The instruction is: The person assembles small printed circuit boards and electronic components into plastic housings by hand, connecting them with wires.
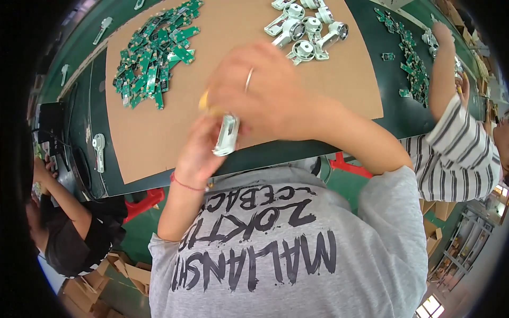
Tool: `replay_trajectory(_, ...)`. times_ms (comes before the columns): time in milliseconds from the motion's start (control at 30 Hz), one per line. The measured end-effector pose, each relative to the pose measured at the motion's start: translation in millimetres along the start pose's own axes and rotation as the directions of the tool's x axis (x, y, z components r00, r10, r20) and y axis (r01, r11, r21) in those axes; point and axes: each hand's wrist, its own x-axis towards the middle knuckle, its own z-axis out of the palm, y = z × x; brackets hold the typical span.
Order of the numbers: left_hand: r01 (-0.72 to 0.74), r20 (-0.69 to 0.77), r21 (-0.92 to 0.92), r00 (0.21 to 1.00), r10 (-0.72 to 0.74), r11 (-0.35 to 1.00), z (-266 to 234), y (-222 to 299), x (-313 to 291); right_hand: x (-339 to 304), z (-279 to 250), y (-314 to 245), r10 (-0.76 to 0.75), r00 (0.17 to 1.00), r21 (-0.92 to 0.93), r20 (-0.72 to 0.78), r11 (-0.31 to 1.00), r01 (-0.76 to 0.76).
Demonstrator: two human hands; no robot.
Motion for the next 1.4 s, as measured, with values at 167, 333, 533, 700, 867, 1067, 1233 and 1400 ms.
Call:
replay_trajectory(167, -0.305, -0.120, 0.609, 0.877, 0.466, 0.732, 3, 18, 4, -1, -22, 6, 0.472, 0.411, 0.123, 0.780, 0.528, -0.840)
replay_trajectory(333, -0.491, 0.128, 0.627, 0.830, 0.542, 0.604, 3, 10, 4, -6, -8, -10, 0.601, 0.529, 0.683, 0.600, -0.040, -0.729)
replay_trajectory(533, -0.476, 0.001, 0.581, 0.811, 0.585, 0.660, 12, 12, 5, -18, 10, -22, 0.691, 0.550, 0.593, 0.469, 0.214, -0.776)
replay_trajectory(700, -0.501, 0.006, 0.627, 0.769, 0.639, 0.597, 11, 12, 8, -18, 13, -17, 0.685, 0.586, 0.491, 0.433, 0.367, -0.790)
replay_trajectory(867, -0.468, -0.053, 0.543, 0.810, 0.585, 0.697, 19, 17, 6, -26, 34, -13, 0.665, 0.747, 0.405, -0.002, 0.683, -0.608)
replay_trajectory(1067, -0.520, -0.021, 0.632, 0.730, 0.683, 0.575, 12, 14, 14, -10, 29, -15, 0.768, 0.477, 0.578, 0.428, 0.173, -0.797)
replay_trajectory(1233, -0.535, -0.025, 0.639, 0.704, 0.710, 0.553, 15, 15, 15, -7, 27, -15, 0.727, 0.450, 0.613, 0.519, 0.050, -0.788)
replay_trajectory(1400, -0.556, -0.123, 0.522, 0.702, 0.702, 0.647, 15, 18, 23, -1, 18, -11, 0.631, 0.443, 0.528, 0.636, 0.062, -0.847)
